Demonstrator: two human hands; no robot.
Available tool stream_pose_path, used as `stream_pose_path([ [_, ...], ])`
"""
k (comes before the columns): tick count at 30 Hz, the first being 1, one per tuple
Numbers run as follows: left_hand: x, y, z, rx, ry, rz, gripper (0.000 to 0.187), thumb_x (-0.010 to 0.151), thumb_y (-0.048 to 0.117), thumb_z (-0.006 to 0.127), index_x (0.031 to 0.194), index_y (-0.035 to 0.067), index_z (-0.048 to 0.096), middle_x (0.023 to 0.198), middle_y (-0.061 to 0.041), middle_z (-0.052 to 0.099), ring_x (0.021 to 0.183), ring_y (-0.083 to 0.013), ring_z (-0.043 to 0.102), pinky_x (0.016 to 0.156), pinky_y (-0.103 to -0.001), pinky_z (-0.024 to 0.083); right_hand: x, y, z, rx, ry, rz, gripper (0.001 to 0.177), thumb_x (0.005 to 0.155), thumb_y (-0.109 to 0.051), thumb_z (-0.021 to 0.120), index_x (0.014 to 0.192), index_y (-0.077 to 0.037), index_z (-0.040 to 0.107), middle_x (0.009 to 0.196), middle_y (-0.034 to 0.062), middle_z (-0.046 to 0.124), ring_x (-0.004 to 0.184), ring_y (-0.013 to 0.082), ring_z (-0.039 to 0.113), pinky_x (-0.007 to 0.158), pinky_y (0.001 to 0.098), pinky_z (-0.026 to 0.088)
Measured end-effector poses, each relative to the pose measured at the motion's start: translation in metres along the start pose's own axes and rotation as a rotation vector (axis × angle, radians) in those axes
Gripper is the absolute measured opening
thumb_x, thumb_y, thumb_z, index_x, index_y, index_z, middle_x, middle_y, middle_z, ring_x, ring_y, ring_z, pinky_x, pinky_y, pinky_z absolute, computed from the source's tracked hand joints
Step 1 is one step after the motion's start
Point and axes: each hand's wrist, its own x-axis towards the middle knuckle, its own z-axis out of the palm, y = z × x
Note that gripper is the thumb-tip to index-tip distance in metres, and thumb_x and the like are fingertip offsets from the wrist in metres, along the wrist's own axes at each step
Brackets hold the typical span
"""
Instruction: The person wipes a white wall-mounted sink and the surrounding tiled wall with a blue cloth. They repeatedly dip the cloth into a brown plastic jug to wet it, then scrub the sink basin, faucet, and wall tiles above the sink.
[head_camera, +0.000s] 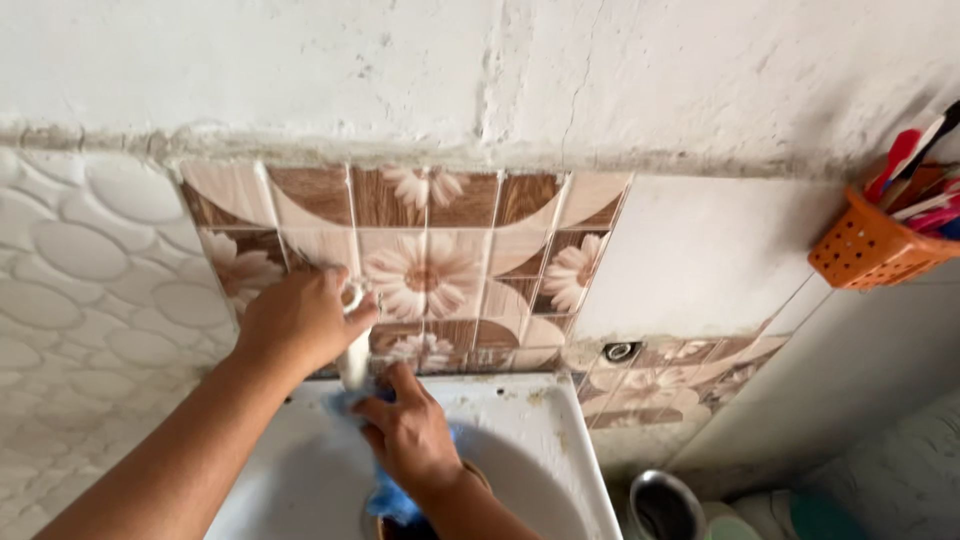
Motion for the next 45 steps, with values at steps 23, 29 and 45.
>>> stream_pose_path([
  [23, -0.009, -0.002, 0.0, -0.086, 0.124, 0.038, 0.046, 0.091, 0.048, 0.061, 0.108, 0.007, 0.072, 0.085, -0.019, 0.075, 0.08, -0.0395, 0.073, 0.072, -0.053, 0.059, 0.034, -0.003, 0.038, 0.268, 0.298, 0.625, 0.011, 0.094, -0.007, 0.067, 0.101, 0.001, 0.07, 0.096, 0.0201, 0.072, 0.086, 0.0353, 0.07, 0.079, 0.0432, 0.055],
  [29, -0.011, -0.009, 0.002, -0.169, 0.118, 0.017, 0.044, 0.095, 0.046, 0.059, 0.102, 0.004, 0.073, 0.083, -0.018, 0.075, 0.08, -0.0375, 0.074, 0.073, -0.051, 0.059, 0.032, 0.012, 0.048, 0.288, 0.382, 0.384, 0.023, 0.091, -0.001, 0.06, 0.113, 0.003, 0.067, 0.108, 0.0195, 0.067, 0.099, 0.0349, 0.066, 0.088, 0.0396, 0.053],
  [45, -0.008, -0.006, 0.005, -0.143, 0.113, 0.012, 0.048, 0.094, 0.046, 0.058, 0.109, 0.004, 0.073, 0.087, -0.018, 0.076, 0.081, -0.0363, 0.075, 0.072, -0.05, 0.061, 0.037, 0.032, 0.024, 0.281, -0.021, 0.34, 0.033, 0.092, 0.004, 0.053, 0.12, 0.002, 0.069, 0.121, 0.0156, 0.067, 0.114, 0.0327, 0.065, 0.101, 0.0377, 0.051],
])
